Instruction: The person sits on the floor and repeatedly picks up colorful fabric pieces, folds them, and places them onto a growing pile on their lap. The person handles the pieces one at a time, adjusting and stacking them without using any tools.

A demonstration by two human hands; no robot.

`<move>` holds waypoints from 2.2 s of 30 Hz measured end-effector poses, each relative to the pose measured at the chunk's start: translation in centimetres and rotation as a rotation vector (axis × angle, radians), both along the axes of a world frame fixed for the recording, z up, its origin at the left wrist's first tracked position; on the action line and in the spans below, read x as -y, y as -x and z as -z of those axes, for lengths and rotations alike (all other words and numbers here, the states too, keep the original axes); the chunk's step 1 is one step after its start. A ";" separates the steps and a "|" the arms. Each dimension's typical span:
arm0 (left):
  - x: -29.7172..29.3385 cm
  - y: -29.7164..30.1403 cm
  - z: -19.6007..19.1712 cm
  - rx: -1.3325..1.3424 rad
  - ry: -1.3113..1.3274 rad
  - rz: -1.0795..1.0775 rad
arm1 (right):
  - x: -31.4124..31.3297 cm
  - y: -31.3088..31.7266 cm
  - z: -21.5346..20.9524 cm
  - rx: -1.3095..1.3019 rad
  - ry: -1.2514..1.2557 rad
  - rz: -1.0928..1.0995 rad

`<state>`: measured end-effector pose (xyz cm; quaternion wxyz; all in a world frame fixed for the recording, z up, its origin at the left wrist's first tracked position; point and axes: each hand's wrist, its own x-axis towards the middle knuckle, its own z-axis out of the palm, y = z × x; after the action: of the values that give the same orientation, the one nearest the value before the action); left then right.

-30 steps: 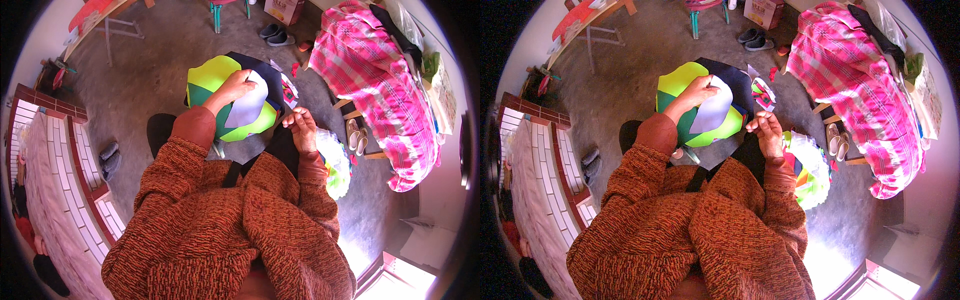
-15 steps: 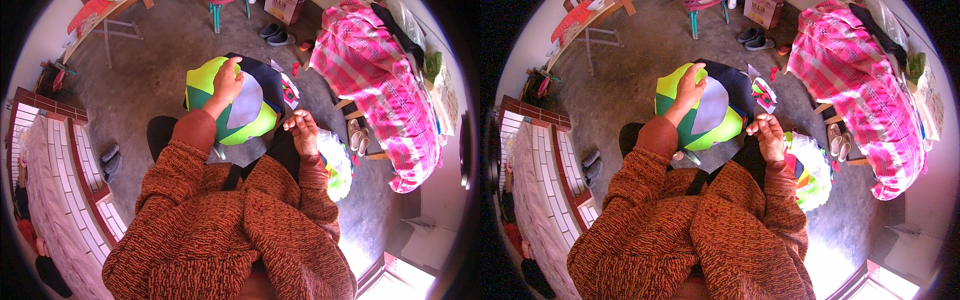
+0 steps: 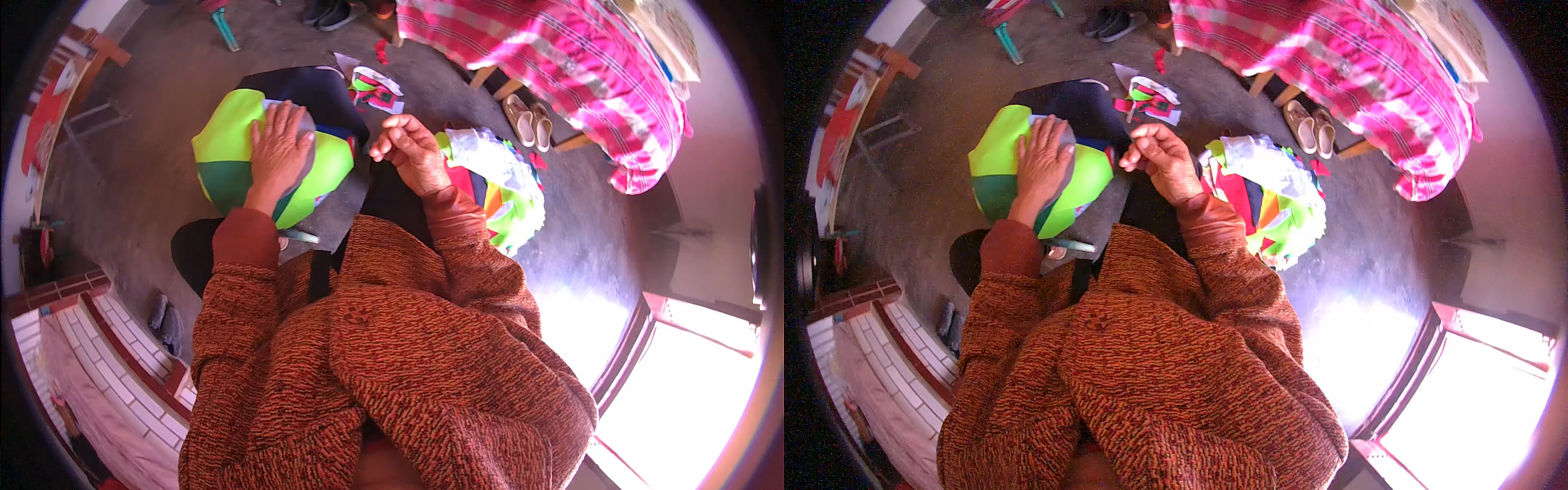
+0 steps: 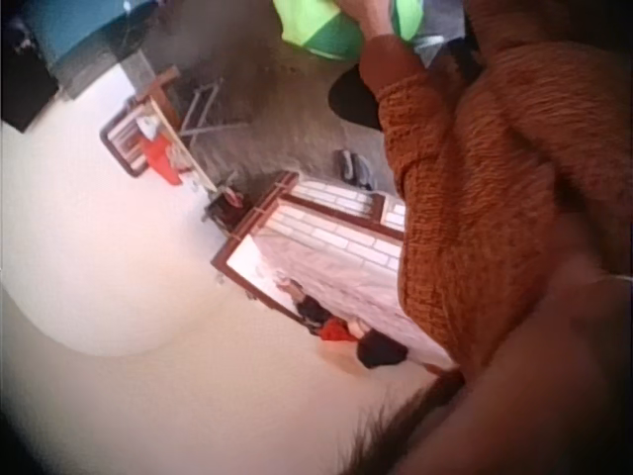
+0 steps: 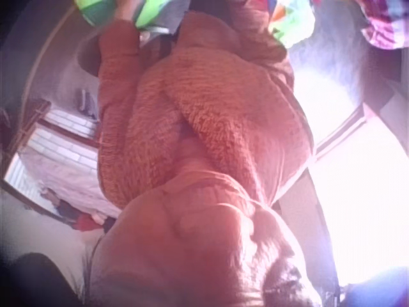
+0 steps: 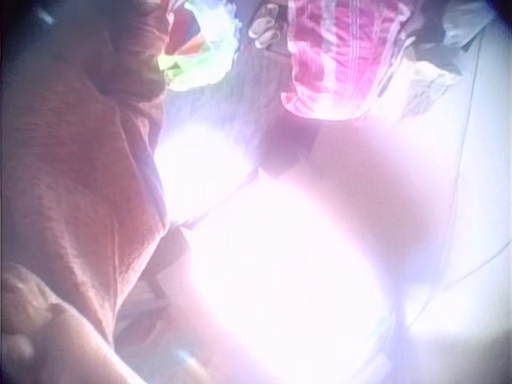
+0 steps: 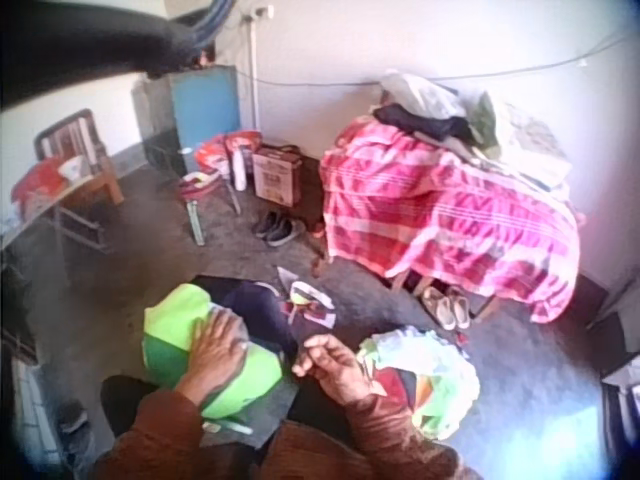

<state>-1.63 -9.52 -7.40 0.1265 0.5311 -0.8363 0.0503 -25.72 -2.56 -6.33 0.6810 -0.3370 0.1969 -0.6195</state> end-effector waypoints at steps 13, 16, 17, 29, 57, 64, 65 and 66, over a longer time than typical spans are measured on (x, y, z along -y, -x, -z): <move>-0.2 0.0 -0.6 0.047 -0.025 -0.014 | -5.7 12.9 7.3 0.183 -0.256 0.547; -0.2 -0.2 -0.5 0.057 -0.021 -0.016 | -10.0 18.0 16.1 0.161 -0.535 0.779; -0.3 -0.3 -0.5 0.059 -0.019 -0.018 | -11.8 18.8 19.1 0.160 -0.604 0.826; 0.1 0.5 -1.0 0.004 -0.071 0.027 | -18.0 16.9 30.2 -0.191 -0.826 0.711; 0.2 1.2 -1.7 -0.028 -0.142 0.047 | -13.3 18.6 33.6 0.640 -1.065 1.043; 0.3 1.7 -2.0 -0.059 -0.145 0.077 | -13.8 19.1 34.5 0.760 -0.962 1.179; 0.3 1.7 -2.0 -0.053 -0.147 0.073 | -14.0 19.4 34.3 0.756 -0.935 1.163; 0.4 1.8 -2.0 -0.046 -0.149 0.070 | -13.9 19.8 34.4 0.817 -0.989 1.142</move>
<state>-3.39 -9.88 -5.42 0.1076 0.5105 -0.8527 -0.0288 -45.47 11.31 -40.69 0.3510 0.3989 0.3233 -0.7831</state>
